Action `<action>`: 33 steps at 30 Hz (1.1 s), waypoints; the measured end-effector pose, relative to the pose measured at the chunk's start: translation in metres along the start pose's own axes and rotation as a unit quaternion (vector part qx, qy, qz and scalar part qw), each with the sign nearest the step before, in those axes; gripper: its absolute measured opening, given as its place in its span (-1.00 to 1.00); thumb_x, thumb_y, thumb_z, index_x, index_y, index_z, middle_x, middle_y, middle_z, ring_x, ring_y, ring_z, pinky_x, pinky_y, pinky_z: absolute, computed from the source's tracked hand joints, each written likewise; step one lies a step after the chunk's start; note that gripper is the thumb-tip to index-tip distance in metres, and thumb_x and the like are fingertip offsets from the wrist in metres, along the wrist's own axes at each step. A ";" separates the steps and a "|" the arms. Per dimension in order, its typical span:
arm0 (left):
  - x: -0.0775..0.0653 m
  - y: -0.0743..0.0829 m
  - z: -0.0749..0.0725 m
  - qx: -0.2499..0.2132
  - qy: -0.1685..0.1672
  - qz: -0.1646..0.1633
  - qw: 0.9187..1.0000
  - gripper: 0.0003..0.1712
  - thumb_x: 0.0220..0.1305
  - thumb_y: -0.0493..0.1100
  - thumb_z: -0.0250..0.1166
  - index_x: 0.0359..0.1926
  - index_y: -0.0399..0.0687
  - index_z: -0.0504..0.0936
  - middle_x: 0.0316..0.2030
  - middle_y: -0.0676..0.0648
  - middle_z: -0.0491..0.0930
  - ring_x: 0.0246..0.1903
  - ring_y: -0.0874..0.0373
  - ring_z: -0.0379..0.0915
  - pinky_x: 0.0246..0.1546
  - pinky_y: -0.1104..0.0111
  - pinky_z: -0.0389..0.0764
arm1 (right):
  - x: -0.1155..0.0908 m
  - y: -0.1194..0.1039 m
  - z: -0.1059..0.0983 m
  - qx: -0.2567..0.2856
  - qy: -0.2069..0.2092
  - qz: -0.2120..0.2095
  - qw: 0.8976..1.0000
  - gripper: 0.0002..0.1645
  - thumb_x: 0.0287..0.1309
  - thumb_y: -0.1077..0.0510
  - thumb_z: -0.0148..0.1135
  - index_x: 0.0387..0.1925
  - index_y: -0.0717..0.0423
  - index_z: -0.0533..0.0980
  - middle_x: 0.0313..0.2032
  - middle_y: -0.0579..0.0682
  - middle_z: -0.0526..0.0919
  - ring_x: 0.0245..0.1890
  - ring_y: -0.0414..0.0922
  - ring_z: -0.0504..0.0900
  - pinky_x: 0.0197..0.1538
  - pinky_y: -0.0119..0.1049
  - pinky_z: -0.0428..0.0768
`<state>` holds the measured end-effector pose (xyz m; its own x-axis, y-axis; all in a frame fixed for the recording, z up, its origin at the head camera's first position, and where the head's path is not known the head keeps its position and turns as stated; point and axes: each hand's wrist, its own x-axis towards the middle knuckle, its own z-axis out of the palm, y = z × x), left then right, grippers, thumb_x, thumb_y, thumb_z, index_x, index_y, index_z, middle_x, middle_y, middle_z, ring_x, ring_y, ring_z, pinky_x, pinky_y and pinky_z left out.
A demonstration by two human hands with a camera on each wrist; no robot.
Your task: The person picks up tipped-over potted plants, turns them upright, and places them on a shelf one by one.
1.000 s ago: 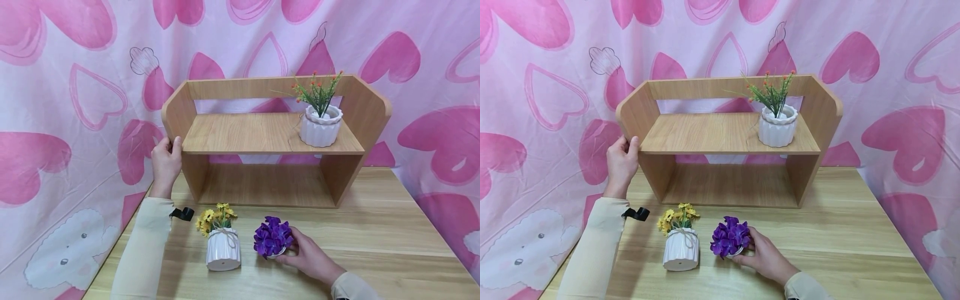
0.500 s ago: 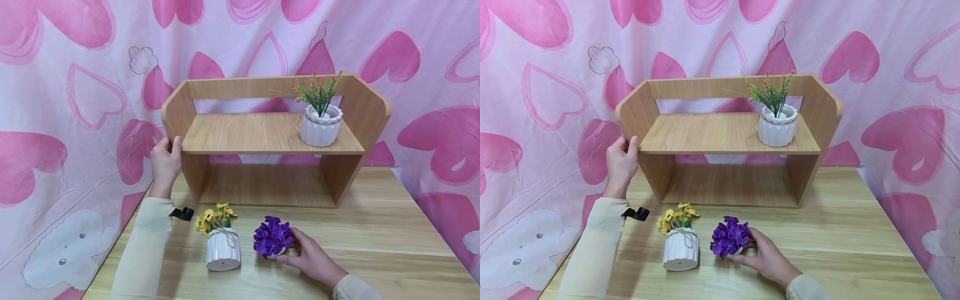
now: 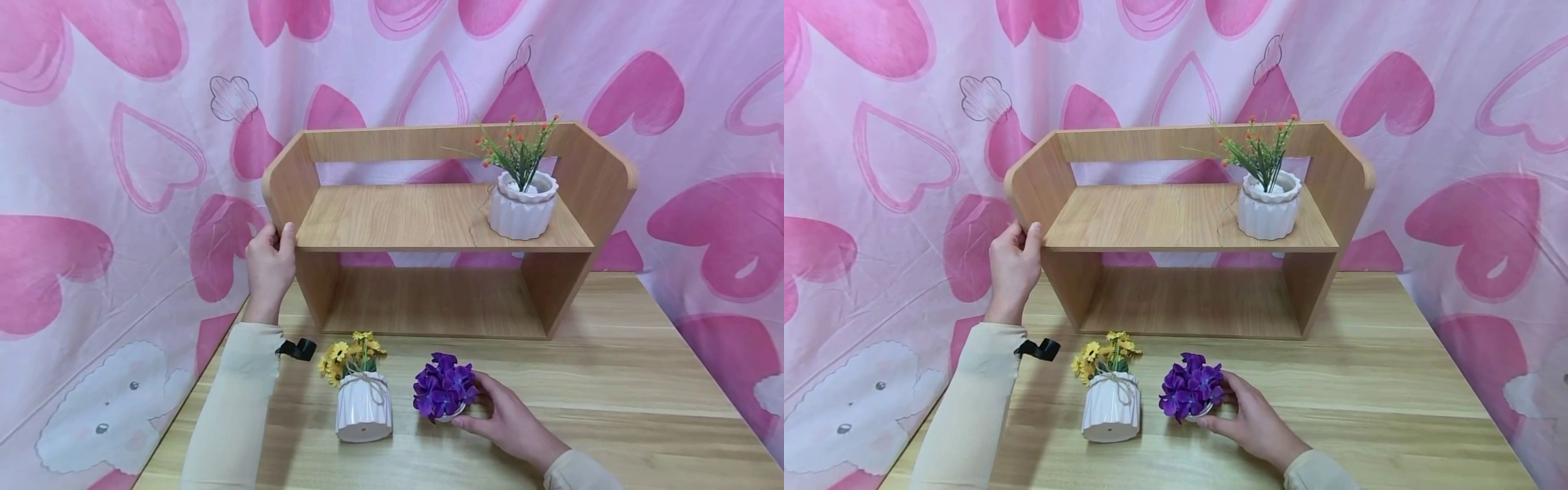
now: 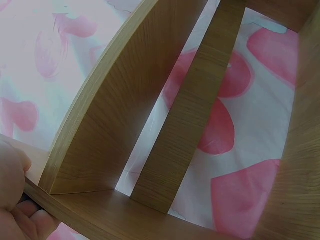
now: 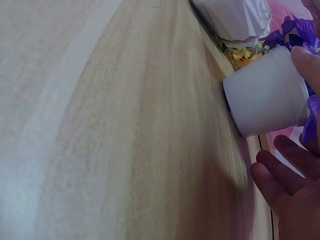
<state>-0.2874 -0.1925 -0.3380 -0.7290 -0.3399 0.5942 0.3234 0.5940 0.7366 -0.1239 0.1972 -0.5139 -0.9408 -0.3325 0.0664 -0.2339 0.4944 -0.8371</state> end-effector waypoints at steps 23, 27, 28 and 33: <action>0.001 -0.002 -0.001 0.003 -0.003 -0.002 1.000 -0.61 0.60 -0.10 0.20 -0.26 -0.38 0.66 -0.38 -0.35 0.67 -0.34 -0.05 0.49 -0.40 0.56 0.32 | 0.005 -0.004 0.009 -0.022 0.010 0.012 1.000 -0.01 0.14 -0.24 0.59 0.45 0.15 0.44 0.29 0.08 0.71 0.33 0.14 0.66 0.43 0.15 0.52; 0.001 -0.001 -0.001 0.000 -0.009 -0.004 1.000 -0.61 0.61 -0.09 0.19 -0.23 -0.38 0.67 -0.35 -0.34 0.69 -0.33 0.01 0.50 -0.39 0.57 0.35 | 0.005 -0.004 0.011 -0.026 0.013 0.003 1.000 -0.05 0.14 -0.24 0.59 0.42 0.13 0.47 0.27 0.07 0.72 0.30 0.12 0.68 0.41 0.11 0.56; 0.001 -0.001 -0.002 -0.001 -0.008 -0.004 1.000 -0.61 0.61 -0.09 0.20 -0.23 -0.38 0.67 -0.35 -0.34 0.69 -0.34 0.03 0.50 -0.39 0.57 0.35 | 0.005 -0.004 0.011 -0.027 0.015 0.002 1.000 -0.06 0.13 -0.24 0.59 0.40 0.12 0.48 0.26 0.05 0.73 0.29 0.11 0.69 0.41 0.09 0.57; 0.001 -0.002 -0.001 -0.001 0.000 0.000 1.000 -0.63 0.59 -0.12 0.21 -0.29 -0.37 0.67 -0.40 -0.32 0.67 -0.40 0.11 0.45 -0.41 0.57 0.33 | 0.003 -0.004 0.012 -0.024 0.019 -0.004 1.000 -0.11 0.12 -0.22 0.61 0.36 0.11 0.51 0.23 0.04 0.74 0.25 0.09 0.71 0.39 0.00 0.60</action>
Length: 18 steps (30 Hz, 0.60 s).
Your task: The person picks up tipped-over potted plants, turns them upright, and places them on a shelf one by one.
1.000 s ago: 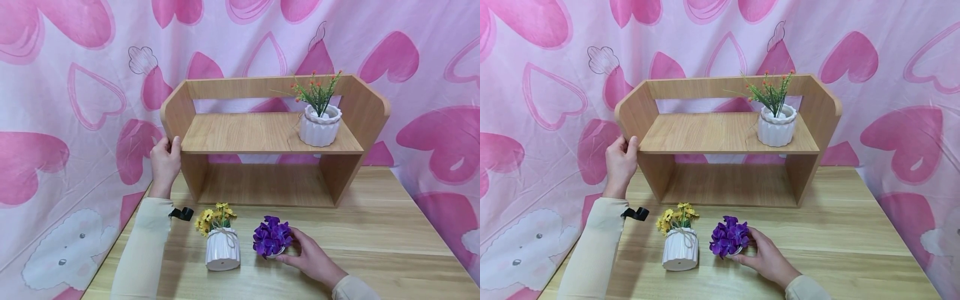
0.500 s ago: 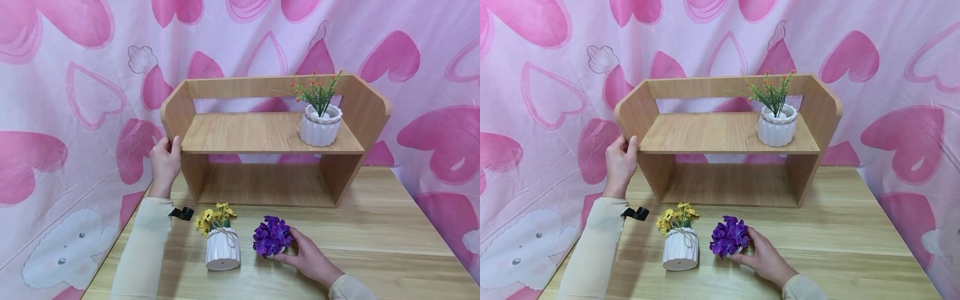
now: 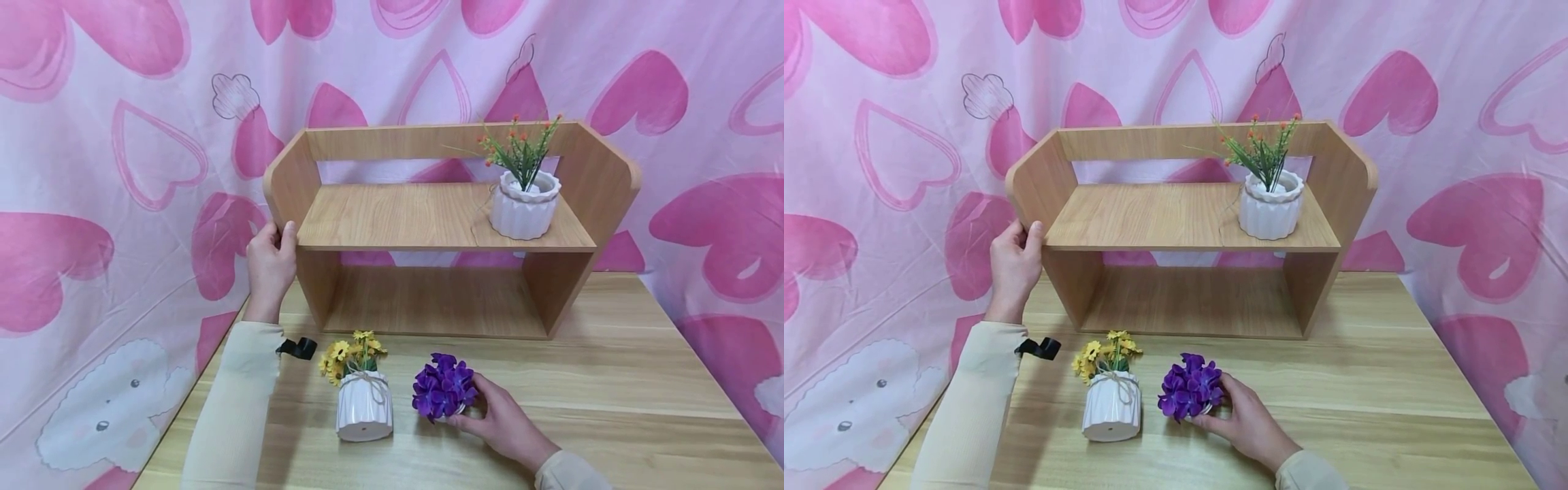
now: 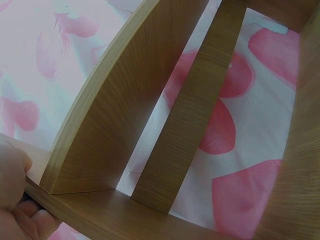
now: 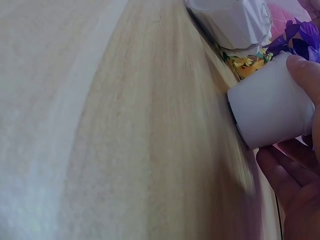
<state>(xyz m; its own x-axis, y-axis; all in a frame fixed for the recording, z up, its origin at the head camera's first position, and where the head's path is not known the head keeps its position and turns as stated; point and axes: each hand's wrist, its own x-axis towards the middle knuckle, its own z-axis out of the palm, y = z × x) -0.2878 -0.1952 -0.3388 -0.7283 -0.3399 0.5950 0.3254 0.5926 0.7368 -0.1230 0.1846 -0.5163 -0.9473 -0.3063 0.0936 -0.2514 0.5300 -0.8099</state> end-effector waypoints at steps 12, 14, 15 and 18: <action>-0.001 0.000 -0.001 -0.002 -0.003 0.004 1.000 -0.62 0.59 -0.11 0.21 -0.29 -0.37 0.65 -0.40 -0.32 0.66 -0.38 0.01 0.47 -0.42 0.54 0.33 | 0.004 -0.009 -0.008 0.023 0.009 -0.019 1.000 -0.14 0.16 -0.08 0.63 0.35 0.24 0.49 0.19 0.16 0.74 0.19 0.12 0.75 0.27 -0.13 0.70; -0.001 0.000 -0.001 -0.001 -0.004 0.001 1.000 -0.62 0.59 -0.11 0.21 -0.29 -0.37 0.65 -0.39 -0.32 0.66 -0.36 0.01 0.47 -0.41 0.55 0.33 | 0.007 -0.011 -0.010 0.024 0.012 -0.016 1.000 -0.15 0.17 -0.07 0.63 0.35 0.24 0.49 0.18 0.16 0.75 0.18 0.13 0.75 0.25 -0.13 0.71; -0.001 0.000 -0.001 -0.001 -0.005 0.000 1.000 -0.62 0.60 -0.11 0.21 -0.28 -0.37 0.65 -0.38 -0.33 0.67 -0.36 0.00 0.47 -0.40 0.54 0.33 | 0.008 -0.013 -0.012 0.024 0.015 -0.012 1.000 -0.15 0.16 -0.06 0.63 0.35 0.24 0.49 0.18 0.15 0.75 0.18 0.12 0.76 0.26 -0.14 0.71; -0.001 0.001 -0.001 0.002 -0.008 -0.004 1.000 -0.61 0.61 -0.09 0.20 -0.27 -0.36 0.65 -0.35 -0.34 0.68 -0.32 -0.03 0.50 -0.36 0.54 0.34 | 0.013 -0.018 -0.017 0.035 0.023 -0.002 0.999 -0.15 0.16 -0.05 0.64 0.35 0.24 0.50 0.17 0.15 0.76 0.17 0.11 0.76 0.26 -0.16 0.70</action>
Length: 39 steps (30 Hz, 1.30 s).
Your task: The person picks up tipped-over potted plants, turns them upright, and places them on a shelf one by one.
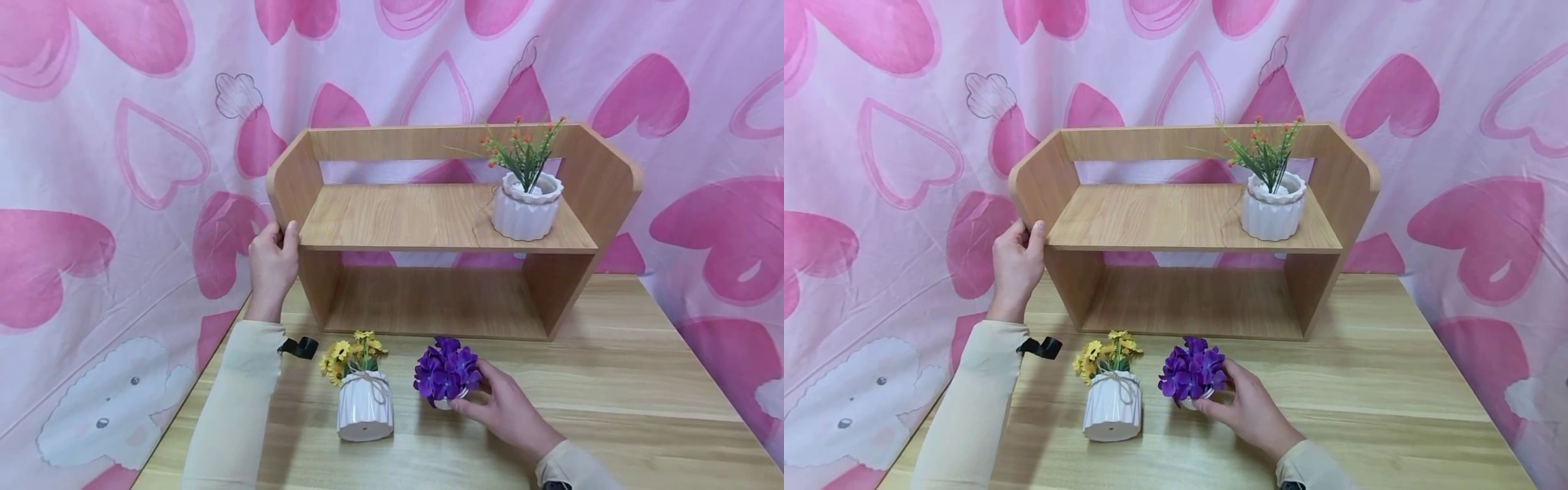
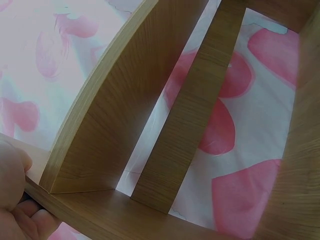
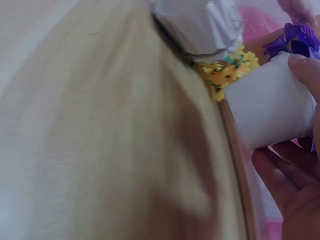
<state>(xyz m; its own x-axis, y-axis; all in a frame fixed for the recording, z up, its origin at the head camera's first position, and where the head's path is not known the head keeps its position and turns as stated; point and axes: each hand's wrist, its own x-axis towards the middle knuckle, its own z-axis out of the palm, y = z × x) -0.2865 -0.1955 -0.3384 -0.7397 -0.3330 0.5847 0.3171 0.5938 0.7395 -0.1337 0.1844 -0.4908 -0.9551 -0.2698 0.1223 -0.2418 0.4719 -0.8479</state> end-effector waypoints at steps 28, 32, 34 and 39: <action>0.000 -0.001 0.000 -0.003 0.009 0.013 1.000 -0.63 0.57 -0.12 0.24 -0.34 -0.35 0.64 -0.48 -0.26 0.58 -0.44 0.07 0.37 -0.41 0.47 0.28 | 0.048 -0.060 -0.045 -0.043 0.033 -0.097 0.994 -0.38 0.20 0.11 0.62 0.21 0.21 0.57 0.02 0.07 0.79 0.02 -0.11 0.77 0.16 -0.07 0.76; 0.000 -0.001 0.000 -0.002 0.005 0.010 1.000 -0.63 0.58 -0.11 0.23 -0.32 -0.35 0.64 -0.46 -0.28 0.60 -0.43 0.03 0.38 -0.42 0.47 0.28 | 0.053 -0.070 -0.052 -0.042 0.030 -0.097 0.994 -0.42 0.21 0.12 0.62 0.18 0.22 0.58 0.01 0.09 0.79 -0.01 -0.09 0.78 0.13 -0.11 0.77; 0.000 -0.001 0.000 -0.003 0.006 0.011 1.000 -0.62 0.58 -0.11 0.23 -0.33 -0.34 0.64 -0.47 -0.28 0.61 -0.44 0.05 0.38 -0.43 0.48 0.28 | 0.056 -0.076 -0.056 -0.045 0.030 -0.096 0.994 -0.42 0.22 0.12 0.61 0.18 0.23 0.58 0.02 0.10 0.79 0.00 -0.05 0.78 0.12 -0.10 0.77; 0.000 -0.001 0.000 -0.006 0.013 0.019 1.000 -0.63 0.57 -0.14 0.24 -0.34 -0.36 0.65 -0.47 -0.29 0.62 -0.45 0.11 0.38 -0.42 0.50 0.27 | 0.067 -0.092 -0.067 -0.088 0.046 -0.095 0.991 -0.44 0.23 0.04 0.61 0.15 0.17 0.59 -0.01 0.08 0.79 -0.07 -0.05 0.70 0.02 -0.19 0.74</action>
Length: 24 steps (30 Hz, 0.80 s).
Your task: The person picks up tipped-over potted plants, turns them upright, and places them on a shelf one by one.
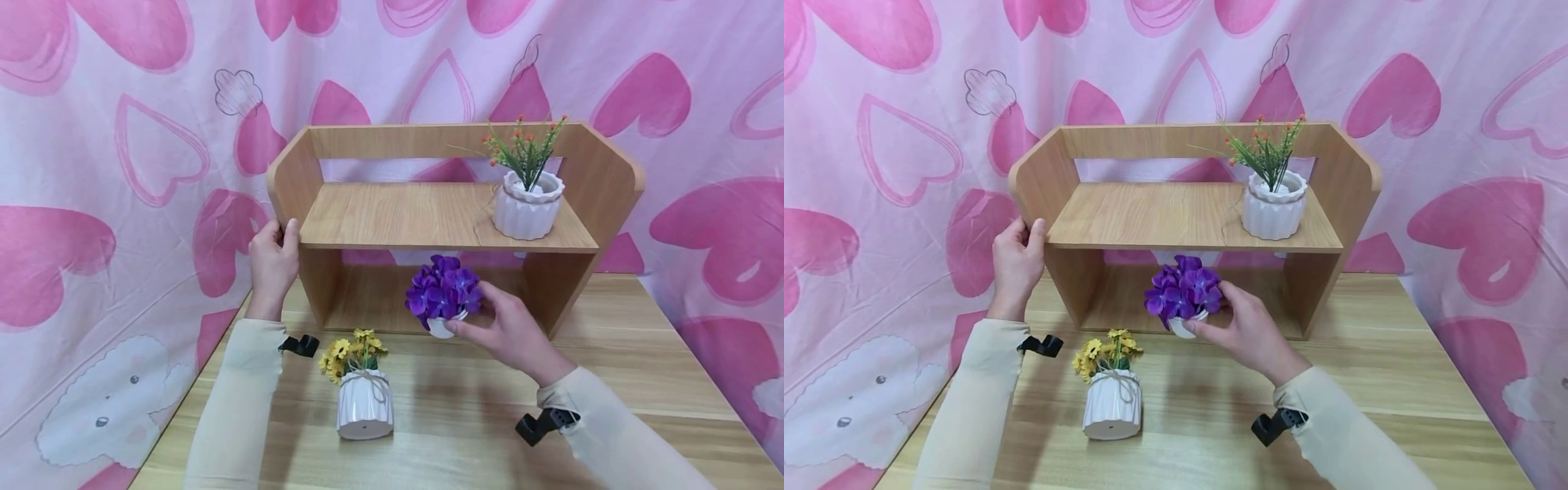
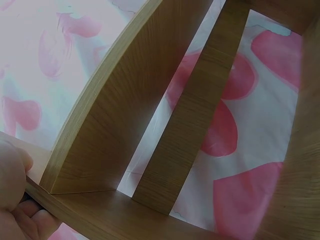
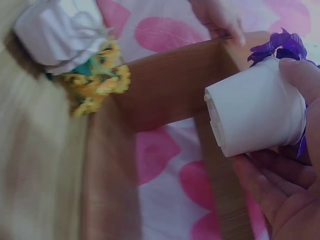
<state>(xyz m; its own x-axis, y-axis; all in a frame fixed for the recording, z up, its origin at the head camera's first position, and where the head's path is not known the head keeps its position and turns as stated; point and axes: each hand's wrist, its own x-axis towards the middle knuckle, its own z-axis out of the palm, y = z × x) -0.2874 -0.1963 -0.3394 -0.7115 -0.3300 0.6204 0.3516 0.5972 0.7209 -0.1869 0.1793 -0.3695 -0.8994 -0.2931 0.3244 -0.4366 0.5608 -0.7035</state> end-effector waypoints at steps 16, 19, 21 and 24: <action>0.000 0.002 -0.001 0.002 -0.015 -0.015 1.000 -0.61 0.60 -0.09 0.22 -0.27 -0.37 0.65 -0.36 -0.37 0.68 -0.32 -0.10 0.51 -0.37 0.49 0.32 | 0.048 -0.037 -0.036 0.025 0.006 0.031 0.999 -0.17 0.32 -0.14 0.52 0.49 0.03 0.44 0.30 0.09 0.70 0.18 0.04 0.76 0.25 0.02 0.71; 0.000 0.003 -0.001 0.002 -0.017 -0.019 1.000 -0.61 0.60 -0.08 0.22 -0.27 -0.36 0.65 -0.35 -0.37 0.68 -0.31 -0.10 0.52 -0.36 0.49 0.33 | 0.055 -0.042 -0.040 0.036 0.003 0.040 0.999 -0.13 0.33 -0.19 0.50 0.52 0.01 0.42 0.35 0.08 0.66 0.22 0.06 0.73 0.29 0.04 0.69; 0.000 0.002 -0.001 0.003 -0.016 -0.019 1.000 -0.61 0.60 -0.08 0.21 -0.27 -0.36 0.65 -0.36 -0.35 0.67 -0.32 -0.08 0.50 -0.36 0.48 0.33 | 0.059 -0.045 -0.042 0.037 0.002 0.051 0.998 -0.10 0.32 -0.23 0.49 0.53 0.01 0.40 0.36 0.09 0.64 0.24 0.07 0.71 0.31 0.05 0.68; 0.000 0.001 0.000 0.003 -0.012 -0.018 1.000 -0.62 0.59 -0.10 0.22 -0.28 -0.36 0.65 -0.39 -0.34 0.65 -0.35 -0.05 0.47 -0.37 0.49 0.32 | 0.065 -0.048 -0.047 0.045 -0.003 0.066 0.997 -0.06 0.33 -0.26 0.48 0.56 0.02 0.37 0.40 0.10 0.60 0.28 0.09 0.67 0.33 0.07 0.66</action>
<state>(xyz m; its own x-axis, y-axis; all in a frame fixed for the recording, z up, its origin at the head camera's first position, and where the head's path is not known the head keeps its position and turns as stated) -0.2868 -0.1950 -0.3388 -0.7384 -0.3329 0.5865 0.3220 0.5900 0.7404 -0.2256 0.1697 -0.2852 -0.9485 -0.2261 0.2219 -0.3104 0.5232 -0.7937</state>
